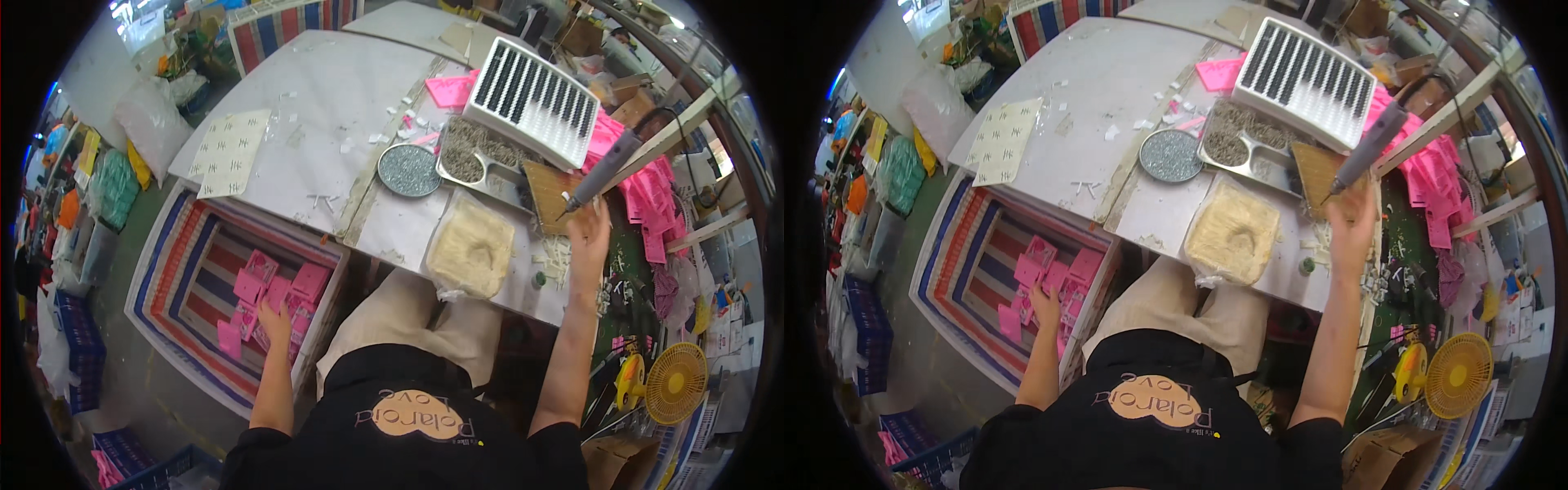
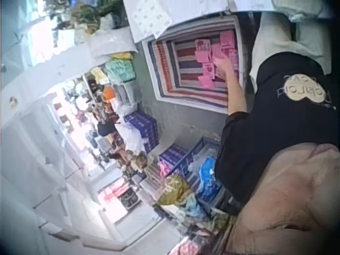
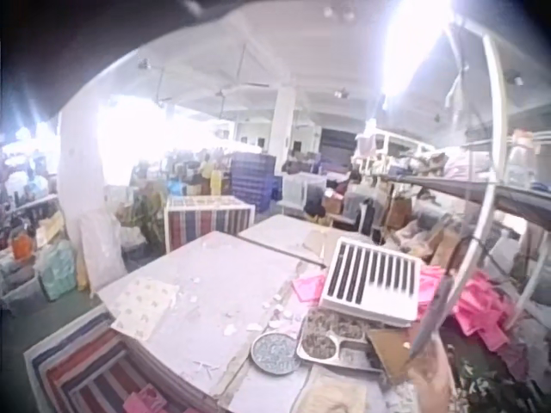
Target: Assembling the internal components of a pink plastic toy shell, including soldering wires and using an electric screwdriver to secure the casing.
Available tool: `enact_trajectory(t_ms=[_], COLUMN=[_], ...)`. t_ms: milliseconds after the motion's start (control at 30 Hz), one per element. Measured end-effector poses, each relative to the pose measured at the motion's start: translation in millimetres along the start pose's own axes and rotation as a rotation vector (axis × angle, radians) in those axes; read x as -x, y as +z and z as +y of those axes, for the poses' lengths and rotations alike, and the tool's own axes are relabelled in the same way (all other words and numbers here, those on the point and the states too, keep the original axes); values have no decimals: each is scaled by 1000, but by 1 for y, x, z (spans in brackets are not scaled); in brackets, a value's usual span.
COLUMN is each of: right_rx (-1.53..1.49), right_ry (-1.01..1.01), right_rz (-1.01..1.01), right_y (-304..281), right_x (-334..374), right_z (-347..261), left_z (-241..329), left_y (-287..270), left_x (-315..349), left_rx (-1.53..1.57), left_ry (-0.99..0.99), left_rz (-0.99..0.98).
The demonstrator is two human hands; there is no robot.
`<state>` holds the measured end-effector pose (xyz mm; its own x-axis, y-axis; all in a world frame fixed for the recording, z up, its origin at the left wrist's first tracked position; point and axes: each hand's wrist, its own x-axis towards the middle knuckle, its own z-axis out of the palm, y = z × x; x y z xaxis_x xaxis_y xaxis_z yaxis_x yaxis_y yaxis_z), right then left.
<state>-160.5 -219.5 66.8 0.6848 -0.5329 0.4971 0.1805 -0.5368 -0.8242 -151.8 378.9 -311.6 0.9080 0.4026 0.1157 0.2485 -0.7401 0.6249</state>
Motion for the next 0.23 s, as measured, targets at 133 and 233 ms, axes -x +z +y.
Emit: enact_trajectory(t_ms=[133, 233], right_rx=[-4, -12], right_ry=[113, 191], right_rz=[-162, -416], right_y=[18, 30], right_x=[55, 63], right_z=[9, 25], left_z=[192, 265], left_y=[-82, -89], left_x=[-50, -84], left_rx=[276, 209], left_ry=[507, 765], left_rz=[150, 158])
